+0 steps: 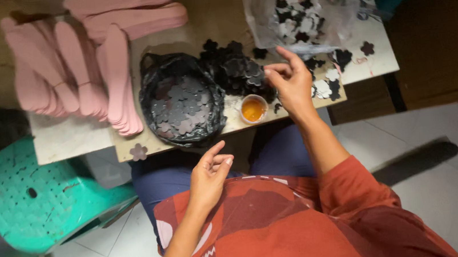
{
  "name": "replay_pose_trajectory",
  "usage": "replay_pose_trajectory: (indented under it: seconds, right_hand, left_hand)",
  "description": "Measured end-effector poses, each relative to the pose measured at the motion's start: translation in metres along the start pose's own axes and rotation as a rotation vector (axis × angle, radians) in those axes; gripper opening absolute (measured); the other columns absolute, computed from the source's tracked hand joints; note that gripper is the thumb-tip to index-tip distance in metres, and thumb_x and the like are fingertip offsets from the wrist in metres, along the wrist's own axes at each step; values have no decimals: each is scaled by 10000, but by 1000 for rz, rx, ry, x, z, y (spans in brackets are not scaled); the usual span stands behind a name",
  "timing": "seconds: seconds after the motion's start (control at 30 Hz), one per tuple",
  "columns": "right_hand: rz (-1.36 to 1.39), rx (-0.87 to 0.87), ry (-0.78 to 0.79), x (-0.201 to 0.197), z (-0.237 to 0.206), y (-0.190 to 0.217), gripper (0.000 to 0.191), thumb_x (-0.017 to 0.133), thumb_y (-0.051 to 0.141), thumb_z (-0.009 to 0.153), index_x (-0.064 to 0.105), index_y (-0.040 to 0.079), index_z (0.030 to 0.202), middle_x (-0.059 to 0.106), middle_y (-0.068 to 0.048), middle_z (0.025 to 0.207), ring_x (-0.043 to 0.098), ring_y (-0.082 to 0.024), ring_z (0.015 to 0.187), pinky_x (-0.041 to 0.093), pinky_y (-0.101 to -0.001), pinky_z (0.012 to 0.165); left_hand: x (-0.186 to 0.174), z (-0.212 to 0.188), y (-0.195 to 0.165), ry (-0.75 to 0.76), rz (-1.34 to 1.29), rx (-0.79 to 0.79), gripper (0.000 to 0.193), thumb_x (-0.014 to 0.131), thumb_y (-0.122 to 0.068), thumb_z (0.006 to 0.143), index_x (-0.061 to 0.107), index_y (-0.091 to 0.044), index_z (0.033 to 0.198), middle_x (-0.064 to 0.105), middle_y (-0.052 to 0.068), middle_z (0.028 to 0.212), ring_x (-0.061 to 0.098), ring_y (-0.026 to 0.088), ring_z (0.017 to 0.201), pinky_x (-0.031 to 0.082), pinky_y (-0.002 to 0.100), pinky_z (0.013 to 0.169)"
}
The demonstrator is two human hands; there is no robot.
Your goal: The person sits at a table and repeatedly picks up small black and white flower-shaped foam pieces. They press the pieces together by hand, occasionally dipping a finger into a small container of yellow liquid, and place the assembled units on the table.
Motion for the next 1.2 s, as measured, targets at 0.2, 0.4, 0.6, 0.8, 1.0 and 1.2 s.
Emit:
replay_pose_trajectory:
  seconds: [0.2, 0.4, 0.6, 0.8, 1.0, 1.2]
  right_hand:
    - [-383, -137, -254, -94, -40, -22, 503, 716, 33, 962, 554, 31, 1438, 753, -57, 994, 674, -88, 835, 566, -236, 786]
    - [-712, -165, -221, -99, -75, -24, 545, 762, 71, 906, 596, 126, 1422, 757, -68, 968, 676, -130, 771, 565, -286, 742]
    - [-992, -339, -97, -81, -88, -26, 716, 824, 108, 815, 552, 153, 1476, 727, -87, 1010, 627, -278, 871, 534, -404, 818]
    - [-916, -389, -81, -91, -80, -2, 806, 815, 49, 776, 492, 127, 1510, 711, -76, 1060, 627, -289, 922, 521, -412, 854]
    - [-778, -399, -129, -100, -79, 31, 714, 796, -32, 849, 537, 116, 1498, 715, -46, 948, 648, -219, 839, 555, -341, 809]
    - [-610, -649, -70, -89, -124, 88, 660, 804, -116, 848, 530, 46, 1426, 727, -95, 974, 738, -205, 903, 608, -328, 841]
  left_hand:
    - [30, 6, 5, 82, 42, -11, 509, 661, -97, 953, 549, -23, 1443, 739, 61, 1072, 651, 51, 875, 542, 204, 804]
    - [48, 0, 9, 108, 95, -38, 504, 677, -97, 947, 572, -27, 1434, 737, 45, 1041, 613, 36, 833, 524, 195, 769]
    - [54, -12, 19, 93, 110, -27, 499, 664, -98, 949, 563, -25, 1433, 741, 37, 1059, 630, 31, 867, 524, 189, 805]
    - [66, -16, 4, 77, 124, -54, 502, 664, -100, 949, 569, -30, 1437, 738, 46, 1066, 616, 40, 864, 518, 197, 800]
    - [87, -8, -17, 99, 122, -29, 488, 662, -99, 957, 576, -36, 1434, 744, 48, 1072, 625, 42, 871, 520, 194, 799]
    - [102, -7, -62, 36, 114, 75, 482, 694, -60, 944, 605, -43, 1418, 728, 68, 1141, 659, 63, 965, 555, 226, 846]
Point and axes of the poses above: each hand's wrist, its own z-axis towards the middle knuckle, its own x-axis out of the palm, y = z × x, the point moved 5 cm from there along z, towards the middle knuckle
